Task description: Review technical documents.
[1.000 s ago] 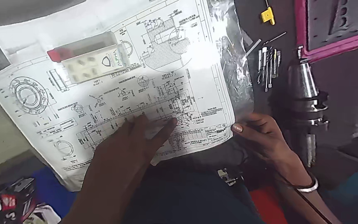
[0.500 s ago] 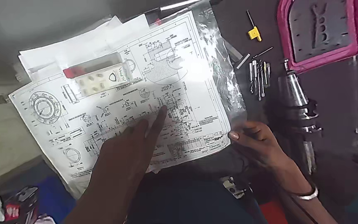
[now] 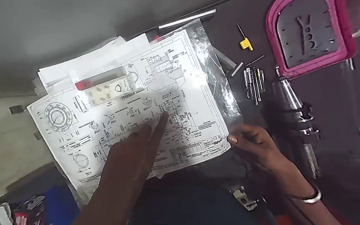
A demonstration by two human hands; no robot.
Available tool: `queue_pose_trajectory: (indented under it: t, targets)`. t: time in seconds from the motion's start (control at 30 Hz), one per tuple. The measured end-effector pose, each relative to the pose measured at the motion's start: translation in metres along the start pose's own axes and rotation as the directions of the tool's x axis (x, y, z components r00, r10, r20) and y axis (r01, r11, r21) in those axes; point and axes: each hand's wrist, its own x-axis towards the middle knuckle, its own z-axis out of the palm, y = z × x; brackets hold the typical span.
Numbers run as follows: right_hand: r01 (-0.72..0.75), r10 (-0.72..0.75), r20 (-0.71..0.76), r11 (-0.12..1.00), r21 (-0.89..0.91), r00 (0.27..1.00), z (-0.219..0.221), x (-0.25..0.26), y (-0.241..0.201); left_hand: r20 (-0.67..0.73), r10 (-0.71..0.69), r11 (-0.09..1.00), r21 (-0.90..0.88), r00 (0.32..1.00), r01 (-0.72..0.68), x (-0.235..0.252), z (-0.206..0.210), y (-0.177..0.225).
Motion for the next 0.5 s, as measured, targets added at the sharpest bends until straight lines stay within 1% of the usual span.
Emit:
queue_pose_trajectory:
  t: [0.23,0.4,0.5]
  targets:
    - [0.009,-0.01,-0.016,1.0,-0.03,1.0,0.0016,0.0008,-0.0004,-0.006,-0.018,1.0,0.02,1.0,0.018,0.0004,-0.0005,0.0019]
    - [0.017,-0.017,-0.015,1.0,0.012,1.0,0.0018,0.0008,0.0007,0.05,-0.035,0.999,0.034,0.998,0.033,0.0014,-0.0042,0.0035]
    - [-0.006,0.006,-0.015,1.0,0.024,1.0,0.0029,0.0001,-0.0003,0.059,-0.034,0.999,0.035,0.998,0.032,0.002,-0.0051,0.0038]
